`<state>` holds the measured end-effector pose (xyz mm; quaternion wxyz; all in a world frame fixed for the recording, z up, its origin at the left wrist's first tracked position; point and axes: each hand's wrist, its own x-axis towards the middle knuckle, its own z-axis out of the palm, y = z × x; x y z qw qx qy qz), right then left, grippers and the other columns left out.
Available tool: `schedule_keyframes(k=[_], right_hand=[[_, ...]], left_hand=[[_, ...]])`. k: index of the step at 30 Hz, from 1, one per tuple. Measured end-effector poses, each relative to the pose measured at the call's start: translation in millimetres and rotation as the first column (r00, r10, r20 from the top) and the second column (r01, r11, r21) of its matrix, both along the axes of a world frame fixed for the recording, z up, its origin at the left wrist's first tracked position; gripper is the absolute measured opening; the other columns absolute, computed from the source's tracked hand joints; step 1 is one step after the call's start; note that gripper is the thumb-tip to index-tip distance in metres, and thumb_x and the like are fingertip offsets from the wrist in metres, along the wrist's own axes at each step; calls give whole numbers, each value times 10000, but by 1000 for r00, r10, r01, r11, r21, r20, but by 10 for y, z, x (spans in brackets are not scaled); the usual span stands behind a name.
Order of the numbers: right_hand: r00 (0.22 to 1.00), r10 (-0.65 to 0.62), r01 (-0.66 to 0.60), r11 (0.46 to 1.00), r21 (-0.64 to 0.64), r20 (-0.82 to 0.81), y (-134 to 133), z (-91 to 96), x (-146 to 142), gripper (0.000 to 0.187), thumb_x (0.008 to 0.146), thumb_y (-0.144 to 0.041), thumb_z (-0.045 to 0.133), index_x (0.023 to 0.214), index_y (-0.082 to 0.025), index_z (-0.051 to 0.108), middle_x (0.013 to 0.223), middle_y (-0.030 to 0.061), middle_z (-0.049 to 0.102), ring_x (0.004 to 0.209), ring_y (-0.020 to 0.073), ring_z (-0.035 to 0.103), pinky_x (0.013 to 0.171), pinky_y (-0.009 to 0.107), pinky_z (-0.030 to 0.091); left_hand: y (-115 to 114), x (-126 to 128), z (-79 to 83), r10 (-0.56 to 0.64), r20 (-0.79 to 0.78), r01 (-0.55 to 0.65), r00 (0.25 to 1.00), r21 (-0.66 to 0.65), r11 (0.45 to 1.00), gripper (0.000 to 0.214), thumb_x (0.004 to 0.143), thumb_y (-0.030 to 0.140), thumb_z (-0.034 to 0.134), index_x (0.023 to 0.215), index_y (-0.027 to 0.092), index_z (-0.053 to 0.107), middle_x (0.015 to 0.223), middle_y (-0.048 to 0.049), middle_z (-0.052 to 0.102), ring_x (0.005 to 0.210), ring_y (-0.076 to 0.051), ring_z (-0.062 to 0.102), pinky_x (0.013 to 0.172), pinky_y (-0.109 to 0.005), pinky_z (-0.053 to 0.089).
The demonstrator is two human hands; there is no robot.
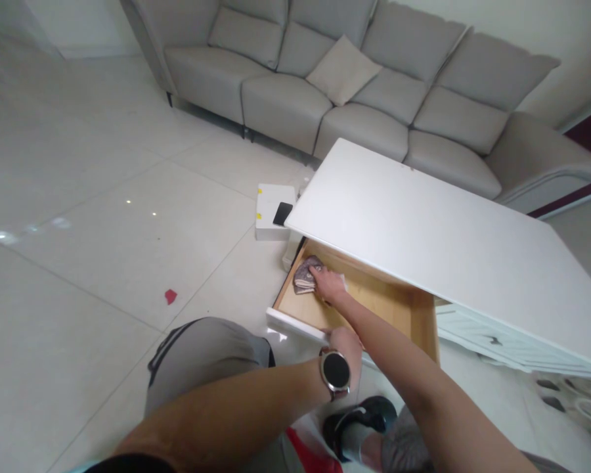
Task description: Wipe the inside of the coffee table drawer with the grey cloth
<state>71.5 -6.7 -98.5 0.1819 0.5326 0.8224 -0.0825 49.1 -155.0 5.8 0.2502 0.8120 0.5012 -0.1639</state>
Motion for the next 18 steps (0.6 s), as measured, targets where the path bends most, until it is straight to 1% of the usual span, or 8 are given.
schedule_keyframes(k=[2,5,7,10,12,14,16,18], right_hand=[[997,-72,71,997,-27,-41,44,11,12,580,936,-264,483,1505,-285,371,1211,164,656,1061,290,662,893,408,486],[971,-171,166,985,-48,-165,22,-15,151,662,893,-284,528,1528,-244,345,1196,145,693,1066,297,670,909,395,492],[925,-224,201,974,-104,-306,-37,-31,302,666,877,-287,524,1519,-224,358,1211,120,698,1069,276,667,934,390,495],[820,-240,183,970,-159,-520,-166,28,490,675,859,-269,504,1513,-209,345,1198,83,701,1027,241,662,932,394,511],[789,-155,122,988,-96,-594,-273,140,502,706,857,-270,514,1532,-219,313,1242,85,674,1041,244,648,934,405,510],[811,15,-20,1000,-3,-585,-393,282,388,709,875,-291,531,1549,-244,316,1315,101,620,1092,256,625,949,399,497],[836,218,-234,972,32,-504,-514,414,170,663,913,-327,528,1552,-280,357,1351,111,570,1095,258,614,934,379,496],[840,370,-402,916,3,-396,-608,505,-82,632,939,-357,529,1552,-329,380,1364,115,529,1038,245,620,881,359,507]], left_hand=[[-16,60,-43,21,-18,-21,1000,-11,1000,451,859,-54,449,1178,83,737,1018,-211,762,1005,-318,732,859,-521,579],[-66,125,-84,39,-14,-39,999,-34,999,444,871,-32,454,1180,103,743,1014,-197,767,995,-310,734,841,-495,585],[-122,143,-86,30,12,-30,999,-35,999,443,875,-23,472,1175,147,751,1009,-165,775,1002,-288,732,834,-458,584],[-216,134,-63,10,47,-9,999,-17,1000,433,886,-11,488,1177,174,751,1049,-146,775,1044,-284,717,846,-449,573],[-268,119,-47,12,57,-11,998,-3,1000,442,888,-18,484,1178,185,751,1075,-140,774,1058,-281,711,869,-458,564],[-311,112,-43,28,63,-29,998,12,999,468,889,-33,468,1180,199,752,1076,-128,777,1052,-262,713,890,-443,559],[-353,120,-54,37,64,-39,997,21,999,482,893,-34,448,1196,189,748,1081,-128,778,1056,-265,714,915,-445,559],[-393,143,-83,42,48,-44,998,38,998,490,891,-19,448,1242,173,730,1152,-141,761,1116,-304,693,971,-491,546]])
